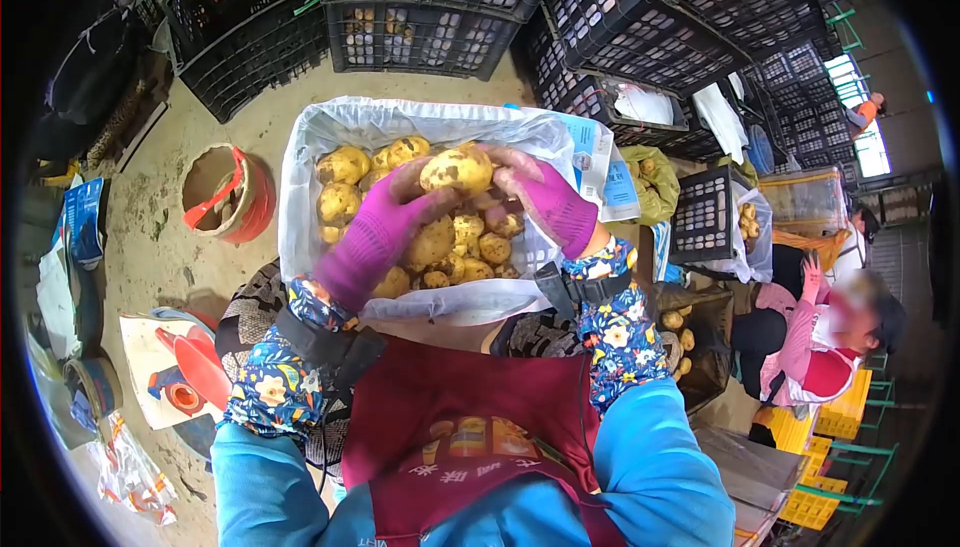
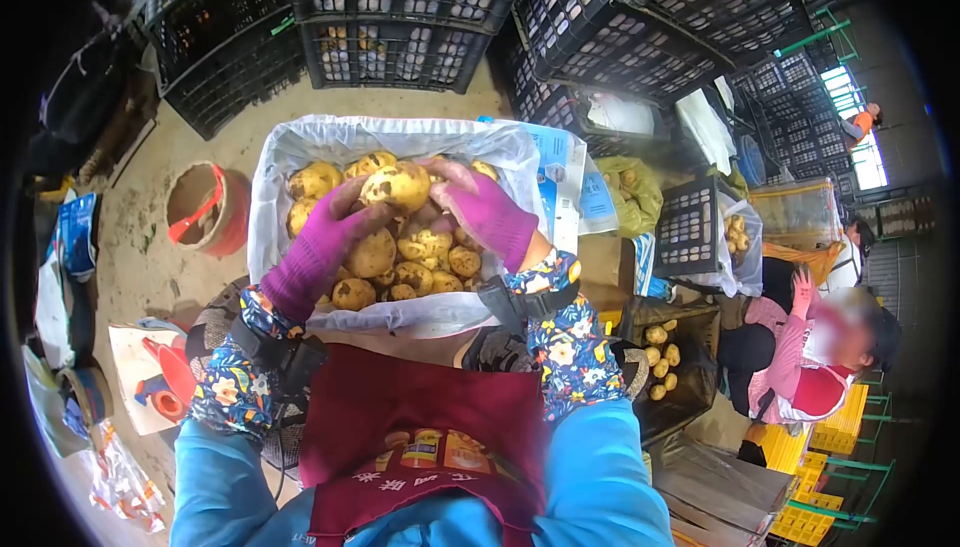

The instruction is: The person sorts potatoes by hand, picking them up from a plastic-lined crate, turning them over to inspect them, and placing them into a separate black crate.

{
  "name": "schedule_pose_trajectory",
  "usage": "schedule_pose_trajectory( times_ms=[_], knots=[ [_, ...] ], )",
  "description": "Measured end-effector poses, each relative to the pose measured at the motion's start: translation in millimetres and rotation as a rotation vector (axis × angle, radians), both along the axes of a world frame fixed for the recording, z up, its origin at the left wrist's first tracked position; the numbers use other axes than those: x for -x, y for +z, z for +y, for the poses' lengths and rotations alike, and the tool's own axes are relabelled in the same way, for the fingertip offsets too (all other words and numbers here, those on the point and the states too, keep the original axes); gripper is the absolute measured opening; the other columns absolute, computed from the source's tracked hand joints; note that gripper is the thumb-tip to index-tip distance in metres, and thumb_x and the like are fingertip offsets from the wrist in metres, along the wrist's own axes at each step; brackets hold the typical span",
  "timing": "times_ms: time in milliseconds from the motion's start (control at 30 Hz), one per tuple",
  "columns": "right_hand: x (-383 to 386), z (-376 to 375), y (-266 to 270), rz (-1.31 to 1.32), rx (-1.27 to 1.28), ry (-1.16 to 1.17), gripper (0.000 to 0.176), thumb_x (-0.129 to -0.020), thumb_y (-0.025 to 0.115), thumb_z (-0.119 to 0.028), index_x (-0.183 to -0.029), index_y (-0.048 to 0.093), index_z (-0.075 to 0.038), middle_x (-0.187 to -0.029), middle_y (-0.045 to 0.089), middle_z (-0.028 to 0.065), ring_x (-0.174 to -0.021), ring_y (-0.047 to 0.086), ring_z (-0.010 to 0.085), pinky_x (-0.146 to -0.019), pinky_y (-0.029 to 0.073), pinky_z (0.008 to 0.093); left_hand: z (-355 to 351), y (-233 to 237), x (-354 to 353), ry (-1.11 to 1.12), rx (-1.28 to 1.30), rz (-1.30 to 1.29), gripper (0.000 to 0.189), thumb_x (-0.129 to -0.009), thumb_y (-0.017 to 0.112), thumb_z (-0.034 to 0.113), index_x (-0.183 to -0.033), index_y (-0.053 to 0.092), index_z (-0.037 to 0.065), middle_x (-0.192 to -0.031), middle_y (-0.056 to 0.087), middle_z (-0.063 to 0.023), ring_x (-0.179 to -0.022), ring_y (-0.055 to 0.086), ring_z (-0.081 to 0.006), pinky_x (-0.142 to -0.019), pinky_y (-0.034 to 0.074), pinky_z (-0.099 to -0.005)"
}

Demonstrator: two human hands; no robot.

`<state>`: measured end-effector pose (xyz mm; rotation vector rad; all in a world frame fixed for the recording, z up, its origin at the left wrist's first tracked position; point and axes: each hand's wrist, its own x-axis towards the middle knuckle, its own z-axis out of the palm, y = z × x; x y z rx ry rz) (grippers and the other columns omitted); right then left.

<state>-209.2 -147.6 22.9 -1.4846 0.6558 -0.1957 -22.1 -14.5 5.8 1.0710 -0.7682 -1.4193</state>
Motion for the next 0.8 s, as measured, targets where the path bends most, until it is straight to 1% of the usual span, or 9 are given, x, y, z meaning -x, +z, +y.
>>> schedule_pose_trajectory(
  times_ms=[67,100,200,233,400,467,533,633,800],
  knots=[
    [-3.0,3.1,-16.1,-0.16,0.419,-0.06,0.062,-0.093,0.059,-0.027,-0.145,0.035,-0.002,-0.119,0.06,0.0141,-0.108,0.062,0.0252,-0.093,0.049,0.0318,1.1,1.2,1.3,-0.027,0.004,0.016,0.053,-0.085,0.07,0.006,-0.133,0.05,0.001,-0.117,0.061,-0.0061,-0.107,0.058,-0.0132,-0.093,0.047,-0.0279],
    [-10.2,19.9,-4.1,-0.236,0.329,-0.083,0.055,-0.093,0.059,-0.018,-0.142,0.04,-0.003,-0.122,0.059,0.0103,-0.119,0.053,0.0216,-0.098,0.046,0.0318,0.9,1.5,2.3,-0.043,0.006,0.023,0.053,-0.085,0.071,0.006,-0.133,0.049,0.001,-0.115,0.062,-0.0055,-0.104,0.058,-0.0126,-0.091,0.048,-0.0273],
    [-25.8,32.3,-5.3,-0.065,0.543,-0.159,0.056,-0.089,0.066,-0.029,-0.135,0.046,-0.002,-0.114,0.062,0.0107,-0.11,0.059,0.0211,-0.093,0.047,0.0306,4.0,-4.9,9.2,-0.056,0.09,-0.317,0.057,-0.084,0.072,0.006,-0.135,0.047,0.001,-0.115,0.06,-0.0054,-0.104,0.059,-0.0129,-0.09,0.049,-0.0272],
    [-24.4,29.4,-4.1,-0.078,0.215,-0.217,0.05,-0.09,0.067,-0.031,-0.127,0.052,-0.001,-0.115,0.062,0.0101,-0.108,0.06,0.0211,-0.091,0.048,0.0321,3.1,-13.1,10.8,0.015,0.223,-0.384,0.06,-0.082,0.073,0.006,-0.135,0.045,0.001,-0.117,0.059,-0.0051,-0.105,0.059,-0.013,-0.091,0.049,-0.0281],
    [-20.9,10.7,-13.5,0.037,-0.015,-0.19,0.052,-0.09,0.067,-0.033,-0.128,0.053,-0.002,-0.117,0.062,0.0101,-0.106,0.061,0.0203,-0.088,0.049,0.0305,6.3,-10.1,9.4,0.027,0.144,-0.231,0.056,-0.083,0.072,0.006,-0.133,0.047,0.001,-0.116,0.061,-0.0061,-0.107,0.06,-0.0138,-0.093,0.049,-0.0302],
    [-25.8,14.9,-4.1,-0.061,0.014,-0.214,0.053,-0.09,0.067,-0.032,-0.131,0.051,-0.002,-0.117,0.062,0.0102,-0.105,0.061,0.0199,-0.087,0.05,0.0296,5.7,-7.3,9.3,-0.009,0.109,-0.094,0.053,-0.085,0.068,0.005,-0.133,0.047,0.001,-0.117,0.06,-0.006,-0.107,0.059,-0.0142,-0.093,0.049,-0.0298],
    [-33.2,32.6,-14.8,-0.257,0.452,-0.216,0.054,-0.09,0.067,-0.031,-0.133,0.05,-0.003,-0.117,0.062,0.0101,-0.103,0.062,0.0196,-0.084,0.052,0.0282,5.7,-12.7,8.3,-0.034,0.133,-0.015,0.048,-0.088,0.064,0.005,-0.133,0.047,0.0,-0.118,0.058,-0.0064,-0.108,0.058,-0.0139,-0.092,0.048,-0.0286],
    [-21.5,40.2,-16.9,-0.225,0.501,-0.285,0.04,-0.092,0.063,-0.029,-0.121,0.055,-0.002,-0.109,0.062,0.0111,-0.097,0.063,0.0207,-0.08,0.055,0.0309,7.5,14.1,-4.8,-0.229,0.338,-0.384,0.04,-0.095,0.055,0.01,-0.133,0.047,0.001,-0.121,0.058,-0.0095,-0.108,0.059,-0.0154,-0.093,0.048,-0.0285],
    [16.1,18.6,-35.6,-0.651,-0.968,-0.387,0.039,-0.096,0.045,-0.037,-0.115,0.055,-0.004,-0.099,0.064,0.0157,-0.083,0.065,0.0268,-0.071,0.056,0.0373,-5.5,-7.7,8.4,0.182,0.532,-0.475,0.049,-0.106,0.031,0.034,-0.132,0.047,-0.004,-0.125,0.058,-0.0147,-0.114,0.057,-0.0181,-0.095,0.049,-0.0295]
  ],
)
